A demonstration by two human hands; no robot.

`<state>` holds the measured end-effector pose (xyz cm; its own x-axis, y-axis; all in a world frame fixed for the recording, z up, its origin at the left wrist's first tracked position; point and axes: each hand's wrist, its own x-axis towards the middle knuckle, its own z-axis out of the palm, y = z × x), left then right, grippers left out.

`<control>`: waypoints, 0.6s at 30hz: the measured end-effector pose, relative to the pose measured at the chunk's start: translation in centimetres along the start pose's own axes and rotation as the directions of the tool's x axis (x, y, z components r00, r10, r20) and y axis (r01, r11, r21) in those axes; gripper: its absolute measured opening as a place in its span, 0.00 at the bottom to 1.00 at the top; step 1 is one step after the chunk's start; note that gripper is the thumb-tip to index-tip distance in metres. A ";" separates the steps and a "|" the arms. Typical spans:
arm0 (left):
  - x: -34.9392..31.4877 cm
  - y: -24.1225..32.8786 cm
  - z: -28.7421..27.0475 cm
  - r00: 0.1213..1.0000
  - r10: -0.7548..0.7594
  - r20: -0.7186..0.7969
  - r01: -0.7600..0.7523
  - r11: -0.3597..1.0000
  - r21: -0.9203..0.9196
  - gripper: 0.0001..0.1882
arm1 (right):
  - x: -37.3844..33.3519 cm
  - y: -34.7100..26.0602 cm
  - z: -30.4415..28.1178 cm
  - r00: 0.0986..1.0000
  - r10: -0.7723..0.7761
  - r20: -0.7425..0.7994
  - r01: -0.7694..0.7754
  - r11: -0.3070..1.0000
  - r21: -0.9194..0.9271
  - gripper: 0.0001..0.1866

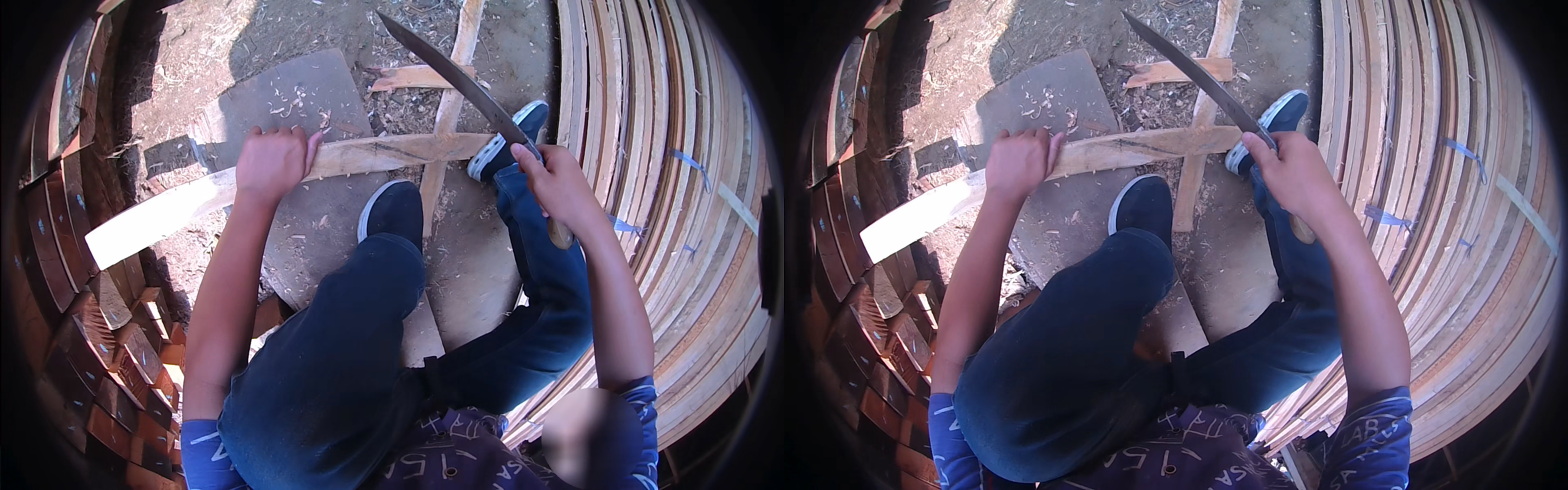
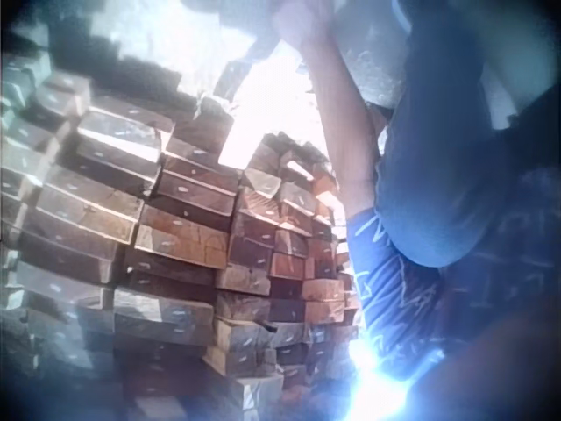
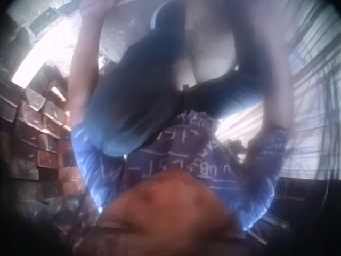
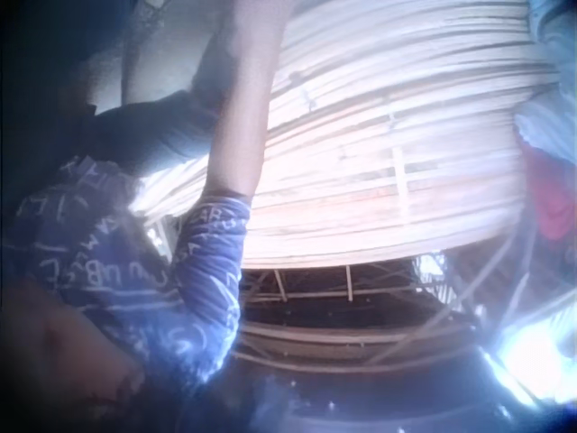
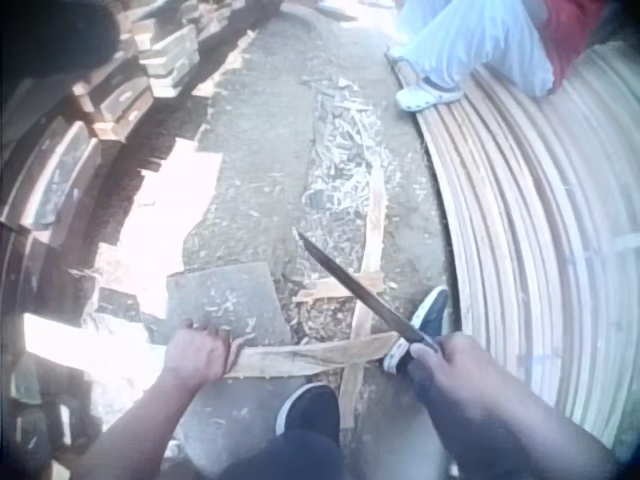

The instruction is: The person sits on the ground and uses a knife to shave and shape a thin wooden strip, holding it with the left hand and scraping with the right. The person repeatedly adjusts the strip and continues shaving along its length.

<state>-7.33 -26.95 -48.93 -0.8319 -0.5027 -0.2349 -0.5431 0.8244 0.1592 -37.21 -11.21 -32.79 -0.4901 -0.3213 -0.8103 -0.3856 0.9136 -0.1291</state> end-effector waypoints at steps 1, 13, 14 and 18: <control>0.2 0.1 0.0 1.000 -0.002 0.000 0.002 1.000 0.000 0.23 | 0.1 -0.2 0.0 0.999 -0.033 -0.035 0.036 0.995 0.092 0.25; -0.2 0.0 0.5 1.000 -0.007 0.014 0.007 1.000 0.010 0.23 | -1.4 2.0 1.1 0.994 -0.091 -0.062 0.092 0.996 0.010 0.24; -0.4 -0.1 0.4 1.000 -0.008 0.024 0.008 1.000 0.015 0.23 | -2.1 1.8 1.5 0.981 -0.146 -0.130 0.156 0.985 0.068 0.24; 0.7 0.3 0.3 1.000 0.023 -0.012 -0.024 1.000 -0.019 0.23 | -1.5 10.2 5.8 0.982 0.180 0.064 -0.171 0.976 -0.133 0.20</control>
<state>-8.00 -26.96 -49.37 -0.8456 -0.4863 -0.2200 -0.5254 0.8310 0.1826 -35.83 0.05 -36.22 -0.5002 -0.1348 -0.8553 -0.3966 0.9138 0.0879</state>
